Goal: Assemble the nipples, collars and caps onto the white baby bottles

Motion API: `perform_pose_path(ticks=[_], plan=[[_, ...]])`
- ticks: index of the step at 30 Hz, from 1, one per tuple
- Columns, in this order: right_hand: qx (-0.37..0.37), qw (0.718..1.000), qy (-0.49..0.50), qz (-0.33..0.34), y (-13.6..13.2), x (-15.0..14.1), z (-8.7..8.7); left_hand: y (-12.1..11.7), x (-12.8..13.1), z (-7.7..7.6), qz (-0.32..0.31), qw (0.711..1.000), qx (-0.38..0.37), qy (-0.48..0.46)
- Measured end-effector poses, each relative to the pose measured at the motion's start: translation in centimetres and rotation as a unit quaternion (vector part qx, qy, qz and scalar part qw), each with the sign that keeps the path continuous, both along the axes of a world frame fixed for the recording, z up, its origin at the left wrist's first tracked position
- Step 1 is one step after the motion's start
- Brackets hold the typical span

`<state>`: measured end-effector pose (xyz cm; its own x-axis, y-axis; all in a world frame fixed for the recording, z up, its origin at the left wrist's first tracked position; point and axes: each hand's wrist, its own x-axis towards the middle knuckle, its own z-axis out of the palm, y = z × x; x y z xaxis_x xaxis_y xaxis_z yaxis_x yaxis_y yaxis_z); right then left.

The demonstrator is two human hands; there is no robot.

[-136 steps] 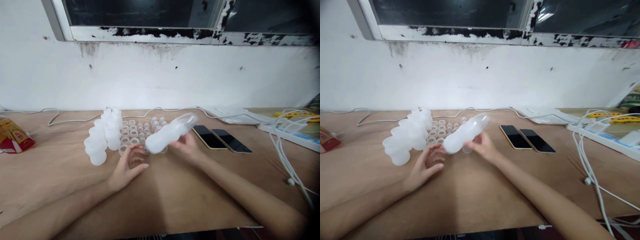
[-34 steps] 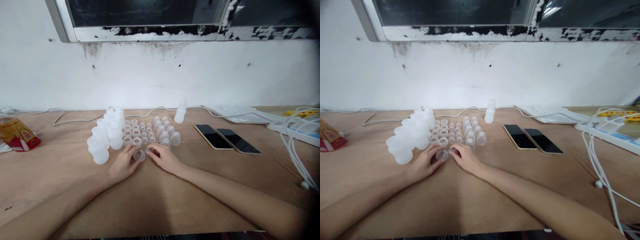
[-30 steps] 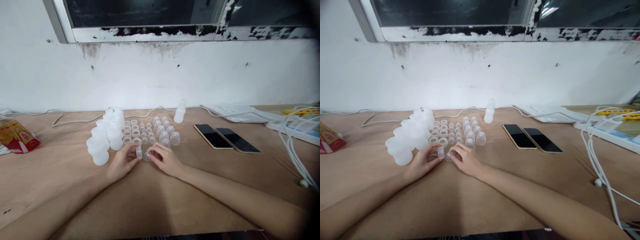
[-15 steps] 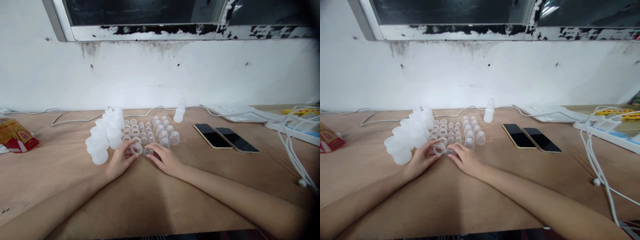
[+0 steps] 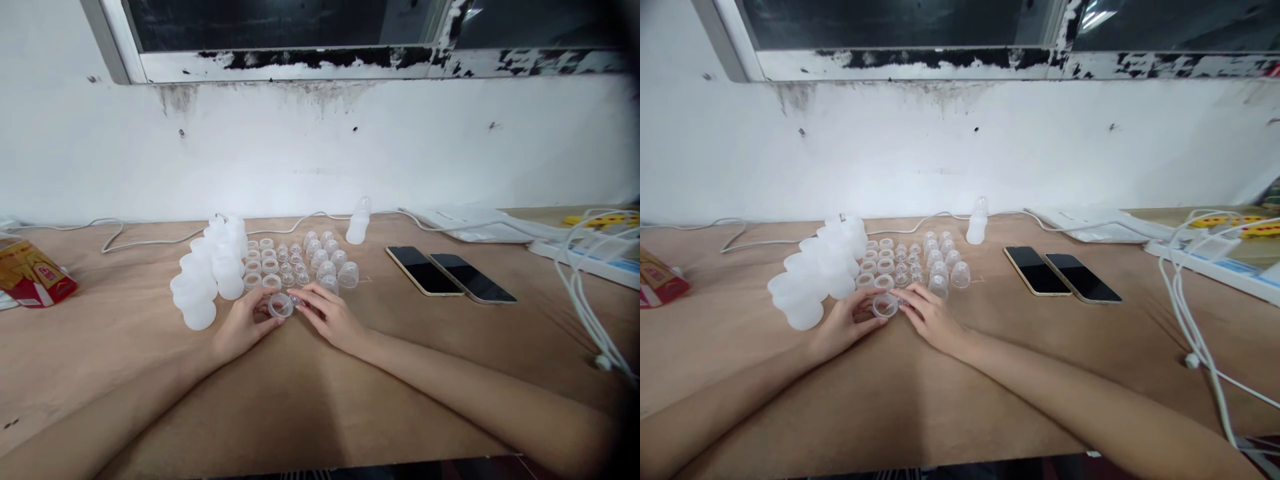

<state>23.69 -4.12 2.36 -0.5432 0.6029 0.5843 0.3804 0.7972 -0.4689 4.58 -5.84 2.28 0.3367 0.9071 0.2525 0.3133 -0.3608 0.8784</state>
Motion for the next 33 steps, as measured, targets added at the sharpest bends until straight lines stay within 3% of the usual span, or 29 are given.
perform_pose_path(ticks=[7, 12, 18, 24, 29, 33], plan=[[0.054, 0.998, 0.010, 0.030, 0.1, -0.2, -0.5, 0.0, 0.7, -0.2, -0.022, 0.999, 0.029, -0.003], [0.077, 0.996, -0.022, 0.048, 0.2, -0.3, -0.2, 0.6, 1.2, -0.6, 0.009, 0.998, 0.059, -0.008], [0.077, 0.997, 0.029, 0.004, -0.2, -0.1, 0.0, 1.0, 2.0, -0.2, -0.007, 0.994, 0.103, -0.024], [-0.017, 0.996, 0.055, -0.074, -0.1, -0.2, 0.0, 0.6, 1.9, 0.1, -0.013, 0.986, 0.165, 0.021], [-0.116, 0.990, 0.029, -0.076, 0.1, -0.6, 0.0, 0.4, 1.9, 0.6, -0.019, 0.977, 0.199, 0.072], [-0.134, 0.987, 0.039, -0.077, 0.0, -0.6, 0.0, 0.1, 2.0, 1.0, 0.019, 0.979, 0.184, 0.087]])
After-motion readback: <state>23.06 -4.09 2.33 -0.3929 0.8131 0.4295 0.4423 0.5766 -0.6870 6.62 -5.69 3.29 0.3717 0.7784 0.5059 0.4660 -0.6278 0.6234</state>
